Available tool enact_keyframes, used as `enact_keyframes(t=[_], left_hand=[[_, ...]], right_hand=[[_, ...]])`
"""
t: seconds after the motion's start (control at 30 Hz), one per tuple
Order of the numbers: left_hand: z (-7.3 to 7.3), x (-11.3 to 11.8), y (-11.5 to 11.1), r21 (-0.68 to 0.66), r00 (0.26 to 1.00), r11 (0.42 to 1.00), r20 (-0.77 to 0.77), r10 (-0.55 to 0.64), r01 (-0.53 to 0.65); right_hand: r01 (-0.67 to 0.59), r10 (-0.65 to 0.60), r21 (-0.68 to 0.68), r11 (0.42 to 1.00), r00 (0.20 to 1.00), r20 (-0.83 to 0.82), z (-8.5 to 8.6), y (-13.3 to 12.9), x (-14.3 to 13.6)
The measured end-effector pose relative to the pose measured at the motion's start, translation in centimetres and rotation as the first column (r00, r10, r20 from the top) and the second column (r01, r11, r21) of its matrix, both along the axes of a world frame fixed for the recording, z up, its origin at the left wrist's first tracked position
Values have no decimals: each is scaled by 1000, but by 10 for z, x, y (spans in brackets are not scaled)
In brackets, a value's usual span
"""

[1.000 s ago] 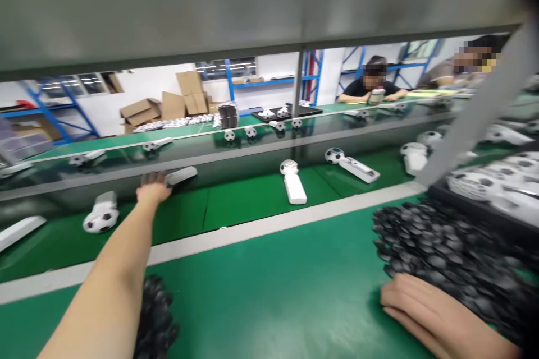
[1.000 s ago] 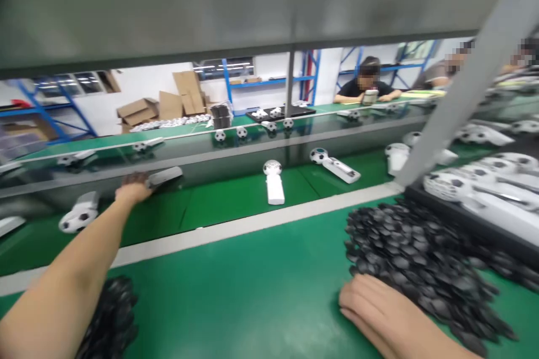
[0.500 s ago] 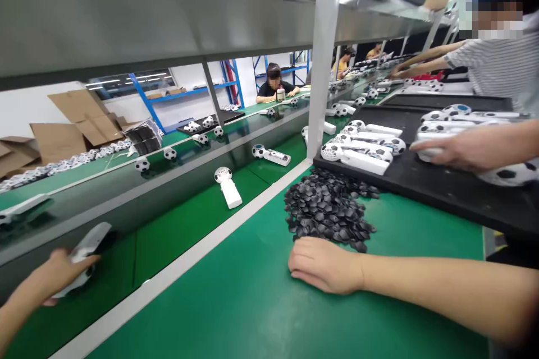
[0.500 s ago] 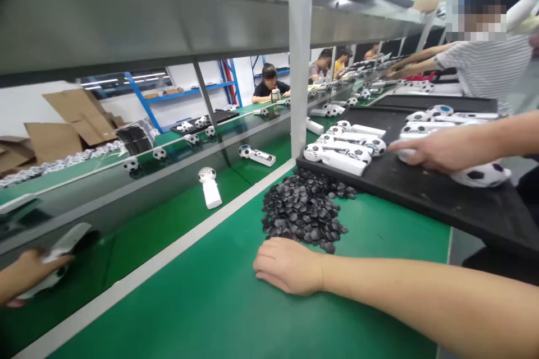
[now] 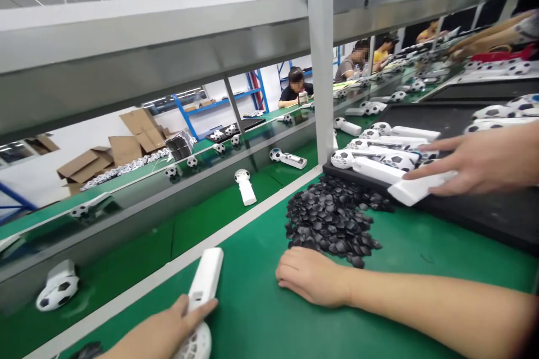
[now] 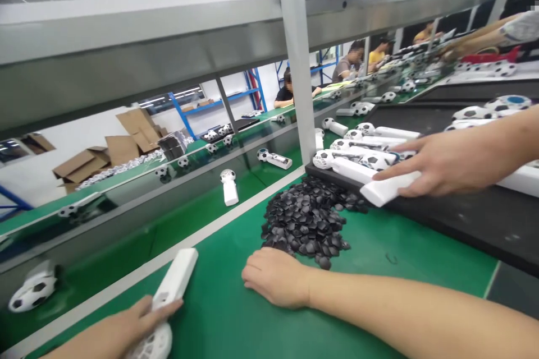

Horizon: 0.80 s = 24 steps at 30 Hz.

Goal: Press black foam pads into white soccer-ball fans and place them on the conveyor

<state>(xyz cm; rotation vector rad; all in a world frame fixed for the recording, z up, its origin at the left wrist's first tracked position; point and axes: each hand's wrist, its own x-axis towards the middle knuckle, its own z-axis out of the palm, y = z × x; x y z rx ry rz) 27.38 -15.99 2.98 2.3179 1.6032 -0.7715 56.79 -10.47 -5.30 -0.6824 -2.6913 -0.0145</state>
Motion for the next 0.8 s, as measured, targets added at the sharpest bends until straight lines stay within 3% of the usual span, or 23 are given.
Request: enact_keyframes(t=[0.1,0.2,0.27,0.33,0.43,0.53,0.6,0.67,0.8], left_hand=[[-4,27,-3,14,958,966,-139,-253,257],[13,50,1,120,827,826,-216,-519,550],[25,60,6,138,766,754,-148,-625,642],[29,65,10,144,760,749,-37,-649,647],[11,72,11,163,840,847,130,-526,505],[-17,87,5,231,946,952,208,-250,201],[-30,101,-2,312,969,950,240,-56,-23],[-36,113,-8,365,954,908,280,105,-207],[-36,118,-14,298,891,879,381,248,-372]], right_hand=[[-14,14,-5,1000,1000,-10,0,0,1],[-30,29,-25,999,999,-38,-4,2,1],[-48,45,-43,998,997,-61,-6,3,1],[-59,54,-60,996,996,-75,-5,3,1],[-39,32,-103,994,997,-64,0,1,2],[-20,10,-161,987,998,-62,5,-1,3],[-21,4,-212,977,997,-82,5,-1,3],[-11,-25,-274,962,992,-126,3,1,5],[-12,-131,-376,926,927,-352,0,5,10]])
